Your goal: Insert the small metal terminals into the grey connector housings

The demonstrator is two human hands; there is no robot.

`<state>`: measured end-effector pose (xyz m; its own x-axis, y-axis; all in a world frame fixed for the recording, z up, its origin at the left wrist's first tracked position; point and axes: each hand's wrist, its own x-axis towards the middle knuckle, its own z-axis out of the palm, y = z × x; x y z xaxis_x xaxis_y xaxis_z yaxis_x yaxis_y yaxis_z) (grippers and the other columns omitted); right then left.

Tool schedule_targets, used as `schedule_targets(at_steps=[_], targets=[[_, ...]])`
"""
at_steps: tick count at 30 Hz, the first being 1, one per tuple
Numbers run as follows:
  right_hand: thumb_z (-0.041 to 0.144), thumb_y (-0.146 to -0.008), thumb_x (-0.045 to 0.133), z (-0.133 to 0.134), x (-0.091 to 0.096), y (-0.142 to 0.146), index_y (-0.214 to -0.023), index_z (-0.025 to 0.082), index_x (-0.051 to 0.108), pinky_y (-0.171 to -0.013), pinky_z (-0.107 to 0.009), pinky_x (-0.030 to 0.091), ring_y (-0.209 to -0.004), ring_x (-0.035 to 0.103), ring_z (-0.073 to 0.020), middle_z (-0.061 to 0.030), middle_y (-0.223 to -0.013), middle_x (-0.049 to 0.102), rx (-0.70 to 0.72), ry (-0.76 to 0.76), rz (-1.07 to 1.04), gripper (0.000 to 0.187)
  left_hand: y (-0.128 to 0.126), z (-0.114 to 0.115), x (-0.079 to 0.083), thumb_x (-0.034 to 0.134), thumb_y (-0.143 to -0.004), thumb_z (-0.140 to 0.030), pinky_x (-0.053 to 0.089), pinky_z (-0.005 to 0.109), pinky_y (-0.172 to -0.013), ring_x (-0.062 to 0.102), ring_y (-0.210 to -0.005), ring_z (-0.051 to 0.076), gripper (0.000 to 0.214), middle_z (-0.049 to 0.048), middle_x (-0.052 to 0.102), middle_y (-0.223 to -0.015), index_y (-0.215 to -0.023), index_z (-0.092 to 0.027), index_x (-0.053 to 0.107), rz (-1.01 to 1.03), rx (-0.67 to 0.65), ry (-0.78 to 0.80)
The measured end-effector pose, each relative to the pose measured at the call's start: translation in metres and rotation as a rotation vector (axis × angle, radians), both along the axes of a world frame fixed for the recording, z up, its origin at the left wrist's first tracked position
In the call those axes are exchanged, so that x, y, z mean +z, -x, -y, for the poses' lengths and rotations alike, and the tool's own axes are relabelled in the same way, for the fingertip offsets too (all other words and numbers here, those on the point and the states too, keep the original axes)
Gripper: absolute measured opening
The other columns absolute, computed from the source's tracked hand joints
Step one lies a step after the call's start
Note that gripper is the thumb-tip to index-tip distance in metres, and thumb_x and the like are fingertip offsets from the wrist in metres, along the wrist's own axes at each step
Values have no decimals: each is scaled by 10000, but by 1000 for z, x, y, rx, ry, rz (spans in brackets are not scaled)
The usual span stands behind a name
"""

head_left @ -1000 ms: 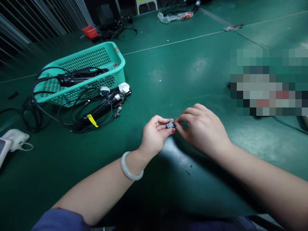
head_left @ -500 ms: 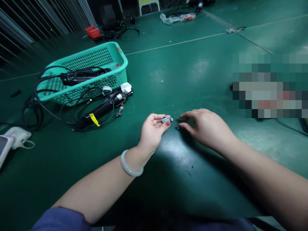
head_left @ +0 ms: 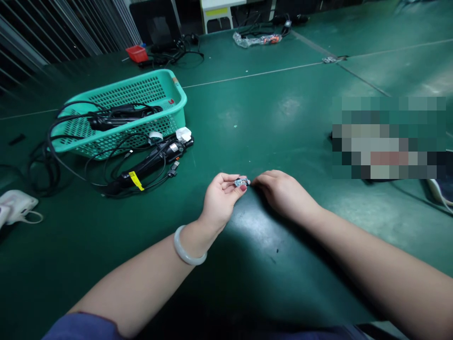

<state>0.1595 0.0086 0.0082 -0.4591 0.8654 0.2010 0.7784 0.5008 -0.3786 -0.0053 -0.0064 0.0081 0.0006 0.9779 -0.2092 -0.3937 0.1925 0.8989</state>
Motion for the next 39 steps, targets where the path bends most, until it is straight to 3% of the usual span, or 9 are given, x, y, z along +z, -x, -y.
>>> schedule_targets(at_steps=[5,10,15,21,29,36,39], targets=[[101,-876,440,-2,3,-4,-964,156,677,-795,-323,495,-826,632,-201,-86,-899,711,57,-22,7,259,0,0,0,769,-627,-108,466,361,-940,672,-842,133,268,52,711,-867,-819,-133,583,-3,0,3],[155,-843,541,-11,3,-11,-937,213,710,-780,-290,517,-805,669,-165,-22,-878,738,-15,107,-184,202,1,-1,-1,767,-623,-97,462,370,-938,670,-840,137,276,60,707,-873,-820,-129,576,1,0,11],[220,-864,531,-16,0,-17,-1003,209,708,-841,-315,524,-889,677,-175,-42,-976,737,-70,136,-268,225,1,0,-1,754,-637,-86,468,359,-926,669,-830,128,267,56,708,-871,-826,-127,571,-1,-3,13],[208,-813,601,-11,4,-25,-833,179,713,-801,-329,522,-853,650,-194,-64,-880,716,9,49,-87,118,1,1,1,752,-637,-83,469,357,-927,670,-835,128,270,48,705,-863,-830,-129,568,6,-13,19],[176,-861,515,-12,2,-21,-789,138,691,-782,-340,502,-819,608,-219,-99,-837,679,64,-39,70,194,1,0,2,769,-611,-80,463,378,-938,669,-837,138,294,58,703,-875,-816,-131,565,16,-38,30],[166,-872,501,-1,20,-19,-789,177,673,-750,-311,515,-806,623,-190,-77,-852,681,-20,-224,-67,191,0,1,2,784,-595,-91,483,351,-909,671,-838,131,310,54,710,-891,-815,-135,571,3,-70,43],[191,-875,515,6,27,-10,-799,198,668,-742,-312,526,-807,631,-184,-68,-863,683,-10,-237,-130,171,-1,2,2,786,-583,-79,492,337,-891,672,-837,128,313,50,713,-888,-809,-136,577,6,-92,43]])
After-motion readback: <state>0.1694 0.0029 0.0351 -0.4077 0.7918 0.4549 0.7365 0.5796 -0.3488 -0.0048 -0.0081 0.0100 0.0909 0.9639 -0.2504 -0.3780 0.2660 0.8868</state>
